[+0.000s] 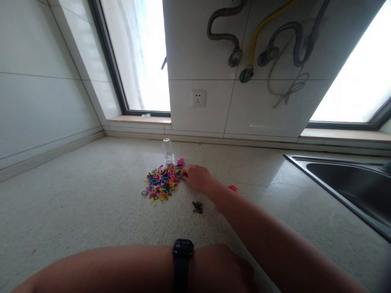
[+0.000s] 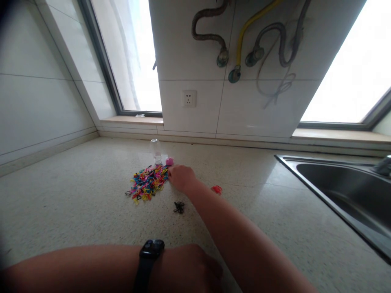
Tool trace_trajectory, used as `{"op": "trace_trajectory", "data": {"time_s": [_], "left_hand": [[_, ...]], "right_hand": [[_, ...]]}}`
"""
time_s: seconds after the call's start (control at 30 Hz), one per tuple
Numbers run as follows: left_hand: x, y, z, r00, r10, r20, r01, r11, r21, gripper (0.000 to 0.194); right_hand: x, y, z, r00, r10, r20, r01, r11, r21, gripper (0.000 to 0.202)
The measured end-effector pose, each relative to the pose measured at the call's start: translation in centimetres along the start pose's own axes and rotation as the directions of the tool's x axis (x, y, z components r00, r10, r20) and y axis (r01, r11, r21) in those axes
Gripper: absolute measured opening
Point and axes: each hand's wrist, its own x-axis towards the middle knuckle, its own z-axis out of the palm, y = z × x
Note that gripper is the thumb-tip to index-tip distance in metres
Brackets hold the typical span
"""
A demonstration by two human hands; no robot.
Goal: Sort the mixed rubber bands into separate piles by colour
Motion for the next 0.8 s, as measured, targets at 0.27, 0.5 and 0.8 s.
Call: {"op": "trace_trajectory", "data": {"time_s": [0.27,0.5,0.8], "left_hand": [[0.13,0.12,-0.14,1.000,-0.004,-0.027,0.003,1.000,-0.016,0.014],[0.20,0.14,-0.08,0.998,0.028,-0.053,-0.029,1.000,-0.013,0.019],[-0.11,-0.10,0.47,0.997,0.023,-0.080,-0.024,1.000,-0.011,0.011]], "right_hand": [[-0.63,0.52,-0.15,0.999,-0.009,-0.051,0.013,0.997,0.080,0.021],[-0.73,0.59,-0.19,0.998,0.023,-0.056,-0.008,0.970,0.244,0.018],[-0.34,0.83,0.44,0.994,0.013,-0.109,0.032,0.916,0.399,0.016]]}}
